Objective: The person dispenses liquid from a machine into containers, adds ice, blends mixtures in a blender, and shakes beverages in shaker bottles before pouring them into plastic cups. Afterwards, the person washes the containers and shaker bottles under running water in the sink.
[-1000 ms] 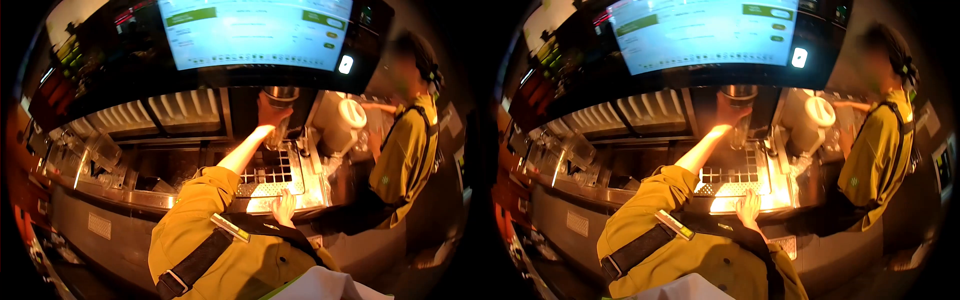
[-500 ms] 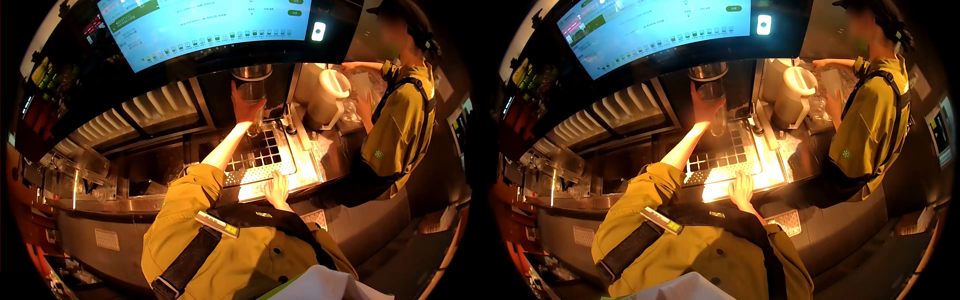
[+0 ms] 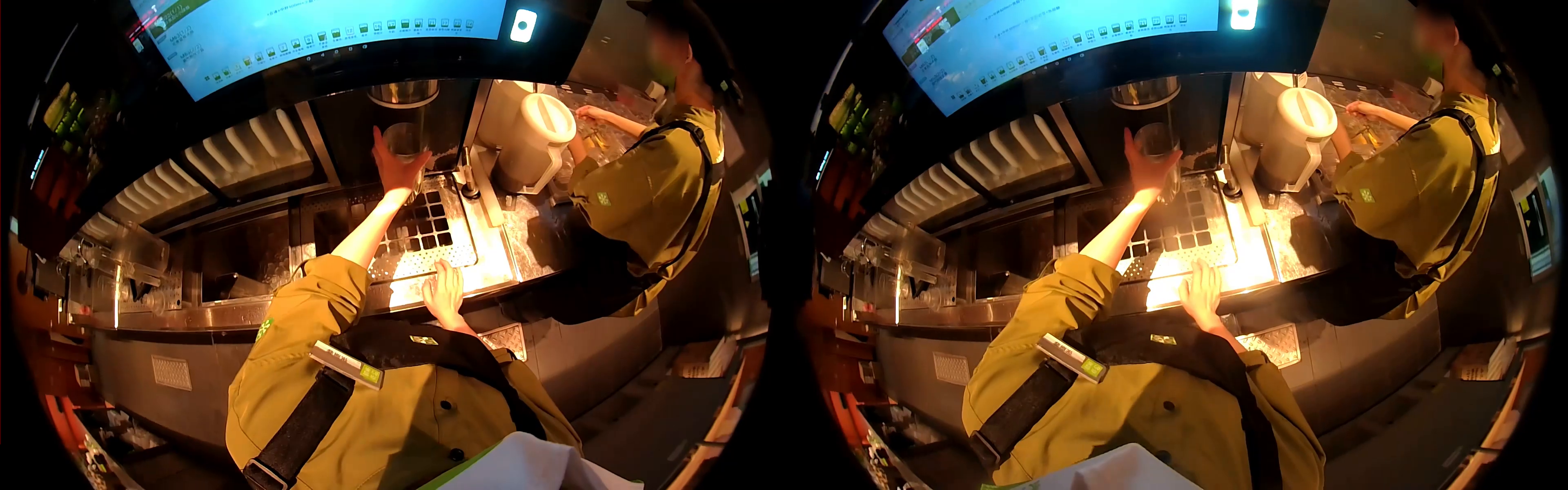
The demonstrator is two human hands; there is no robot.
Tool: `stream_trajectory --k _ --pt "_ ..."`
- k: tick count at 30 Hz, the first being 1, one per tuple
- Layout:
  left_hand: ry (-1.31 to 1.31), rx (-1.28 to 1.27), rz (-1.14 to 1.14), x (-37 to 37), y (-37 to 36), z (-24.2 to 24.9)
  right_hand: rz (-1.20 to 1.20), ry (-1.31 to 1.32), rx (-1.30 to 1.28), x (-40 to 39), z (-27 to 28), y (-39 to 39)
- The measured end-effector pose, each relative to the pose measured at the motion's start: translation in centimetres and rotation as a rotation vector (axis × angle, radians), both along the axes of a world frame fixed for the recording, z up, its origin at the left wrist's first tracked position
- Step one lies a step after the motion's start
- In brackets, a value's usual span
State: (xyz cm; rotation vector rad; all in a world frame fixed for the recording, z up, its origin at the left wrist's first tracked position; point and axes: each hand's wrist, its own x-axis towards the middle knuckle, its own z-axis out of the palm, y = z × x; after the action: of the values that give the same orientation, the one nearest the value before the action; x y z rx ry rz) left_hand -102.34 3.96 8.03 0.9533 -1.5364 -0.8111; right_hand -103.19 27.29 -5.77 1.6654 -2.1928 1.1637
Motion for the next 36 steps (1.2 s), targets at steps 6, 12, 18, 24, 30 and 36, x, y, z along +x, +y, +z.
stream_trajectory --k 6,12,18,24,30,36 --pt "0.001 -0.074 0.099 -0.7 0.5 -0.3 0.009 -0.006 0.028 0.2 0.0 0.1" --pt "-0.021 -0.073 0.168 -1.2 1.0 -0.4 0.018 0.016 0.032 0.1 -0.2 0.0" --pt "-0.022 -0.132 0.18 -0.7 1.0 -0.8 0.051 -0.031 0.099 0.2 0.8 0.1" --pt "0.147 -0.08 0.343 10.1 2.5 -1.7 -0.039 0.151 0.071 0.1 -1.1 -0.1" --pt "-0.13 -0.378 1.037 42.9 -0.7 -0.8 -0.043 0.142 0.08 0.3 -0.5 -0.1" --pt "-0.285 -0.222 1.446 69.1 -10.6 0.2 -0.202 0.106 0.171 -0.2 -2.8 -0.1"
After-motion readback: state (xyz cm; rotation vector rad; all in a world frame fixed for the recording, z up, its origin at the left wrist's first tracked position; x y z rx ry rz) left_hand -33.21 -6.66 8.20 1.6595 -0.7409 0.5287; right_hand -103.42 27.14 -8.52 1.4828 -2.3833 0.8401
